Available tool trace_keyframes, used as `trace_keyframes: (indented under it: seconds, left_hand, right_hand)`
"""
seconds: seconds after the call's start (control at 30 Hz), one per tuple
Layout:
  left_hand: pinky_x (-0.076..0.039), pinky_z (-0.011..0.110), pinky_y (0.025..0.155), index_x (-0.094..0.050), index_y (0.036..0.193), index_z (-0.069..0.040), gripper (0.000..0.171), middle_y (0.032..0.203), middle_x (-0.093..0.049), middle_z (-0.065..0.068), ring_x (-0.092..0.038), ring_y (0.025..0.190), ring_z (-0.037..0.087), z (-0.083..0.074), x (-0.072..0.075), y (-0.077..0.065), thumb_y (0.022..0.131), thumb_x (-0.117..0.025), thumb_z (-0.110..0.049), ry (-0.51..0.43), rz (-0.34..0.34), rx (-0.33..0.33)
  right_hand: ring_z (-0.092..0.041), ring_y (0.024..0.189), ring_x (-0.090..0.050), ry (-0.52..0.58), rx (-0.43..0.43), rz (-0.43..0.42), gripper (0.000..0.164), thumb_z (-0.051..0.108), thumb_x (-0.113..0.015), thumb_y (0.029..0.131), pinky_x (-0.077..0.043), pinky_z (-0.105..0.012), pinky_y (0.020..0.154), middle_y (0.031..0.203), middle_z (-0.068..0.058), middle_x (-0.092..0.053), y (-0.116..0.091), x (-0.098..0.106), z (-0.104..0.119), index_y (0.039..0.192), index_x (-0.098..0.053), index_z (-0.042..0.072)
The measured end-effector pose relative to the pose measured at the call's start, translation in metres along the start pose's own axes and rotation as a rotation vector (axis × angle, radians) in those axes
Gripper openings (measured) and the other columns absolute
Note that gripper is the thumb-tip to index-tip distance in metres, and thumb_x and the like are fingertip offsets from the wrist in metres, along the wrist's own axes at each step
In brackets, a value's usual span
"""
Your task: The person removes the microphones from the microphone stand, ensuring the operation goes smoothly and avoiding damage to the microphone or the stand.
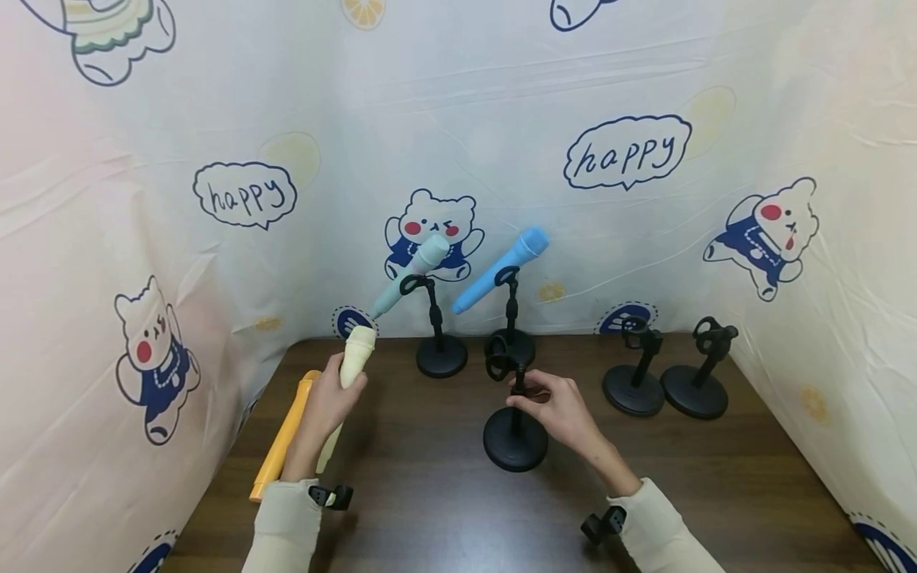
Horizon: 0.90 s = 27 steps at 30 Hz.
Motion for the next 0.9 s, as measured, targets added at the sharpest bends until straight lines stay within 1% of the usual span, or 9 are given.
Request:
trace_keyframes:
  seconds: [0.1, 0.2, 0.27, 0.4, 0.53, 0.63, 0.73, 0.9]
  left_hand:
    - [-0.057, 0.044, 0.073, -0.037, 0.155, 0.007, 0.07, 0.13, -0.064, 0.034, -0.067, 0.095, 0.037, 0.007, -0.004, -0.001, 0.103, -0.064, -0.031, 0.038, -0.011, -0.002]
    - [-0.058, 0.048, 0.077, -0.04, 0.15, 0.009, 0.068, 0.132, -0.064, 0.035, -0.068, 0.097, 0.039, 0.016, -0.008, -0.001, 0.101, -0.068, -0.029, 0.082, -0.029, 0.007]
    - [-0.057, 0.048, 0.075, -0.042, 0.146, 0.008, 0.066, 0.13, -0.066, 0.034, -0.069, 0.094, 0.039, 0.022, -0.01, -0.001, 0.099, -0.071, -0.029, 0.112, -0.04, 0.017]
    - [-0.055, 0.048, 0.068, -0.047, 0.14, 0.008, 0.063, 0.121, -0.069, 0.033, -0.07, 0.085, 0.038, 0.033, -0.013, -0.003, 0.097, -0.074, -0.029, 0.172, -0.076, 0.019]
    - [-0.054, 0.053, 0.07, -0.051, 0.137, 0.008, 0.06, 0.114, -0.07, 0.032, -0.068, 0.084, 0.039, 0.041, -0.016, -0.005, 0.095, -0.075, -0.027, 0.215, -0.109, 0.004]
    - [-0.054, 0.056, 0.07, -0.054, 0.131, 0.009, 0.054, 0.108, -0.069, 0.03, -0.066, 0.082, 0.04, 0.044, -0.018, -0.008, 0.093, -0.075, -0.025, 0.254, -0.122, -0.012]
    - [-0.053, 0.059, 0.068, -0.058, 0.123, 0.01, 0.05, 0.102, -0.068, 0.03, -0.066, 0.078, 0.042, 0.045, -0.02, -0.01, 0.092, -0.076, -0.024, 0.306, -0.139, -0.027]
    - [-0.054, 0.061, 0.063, -0.062, 0.108, 0.012, 0.043, 0.093, -0.069, 0.03, -0.067, 0.072, 0.044, 0.045, -0.024, -0.011, 0.089, -0.079, -0.023, 0.401, -0.18, -0.08]
  right_hand:
    - [-0.019, 0.095, -0.079, 0.004, 0.0, 0.0, 0.022, 0.019, -0.087, 0.09, -0.063, -0.022, 0.081, 0.102, -0.001, -0.081, 0.0, 0.0, 0.0, 0.11, -0.079, 0.015]
    - [-0.019, 0.095, -0.079, 0.008, 0.004, -0.002, 0.022, 0.019, -0.087, 0.09, -0.063, -0.022, 0.081, 0.102, -0.001, -0.081, 0.0, 0.0, -0.001, 0.11, -0.079, 0.015]
    - [-0.019, 0.095, -0.079, 0.01, 0.003, -0.004, 0.022, 0.019, -0.087, 0.09, -0.063, -0.023, 0.081, 0.102, -0.001, -0.081, 0.0, 0.0, -0.001, 0.11, -0.079, 0.016]
    - [-0.019, 0.096, -0.079, 0.013, -0.002, -0.002, 0.022, 0.019, -0.087, 0.09, -0.063, -0.023, 0.081, 0.103, -0.001, -0.081, 0.0, -0.001, -0.001, 0.11, -0.079, 0.016]
    - [-0.019, 0.096, -0.078, 0.013, -0.009, 0.0, 0.022, 0.019, -0.087, 0.09, -0.063, -0.023, 0.082, 0.103, -0.001, -0.081, 0.0, 0.0, -0.001, 0.11, -0.079, 0.016]
    - [-0.02, 0.096, -0.079, 0.014, -0.011, 0.0, 0.022, 0.018, -0.087, 0.09, -0.063, -0.022, 0.082, 0.103, -0.002, -0.081, -0.001, 0.0, -0.001, 0.11, -0.079, 0.015]
    - [-0.02, 0.096, -0.079, 0.015, -0.012, 0.0, 0.022, 0.018, -0.087, 0.09, -0.063, -0.022, 0.081, 0.103, -0.002, -0.081, -0.001, 0.0, -0.001, 0.11, -0.079, 0.015]
    - [-0.02, 0.096, -0.079, 0.016, -0.005, -0.003, 0.022, 0.018, -0.087, 0.09, -0.063, -0.021, 0.081, 0.103, -0.003, -0.081, -0.001, 0.0, -0.001, 0.11, -0.079, 0.014]
Point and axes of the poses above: each hand's wrist, its own y-axis towards the middle knuckle, its own x-axis out of the back of the hand, z = x × y, the point moved 4 cm from there along y, towards the middle knuckle
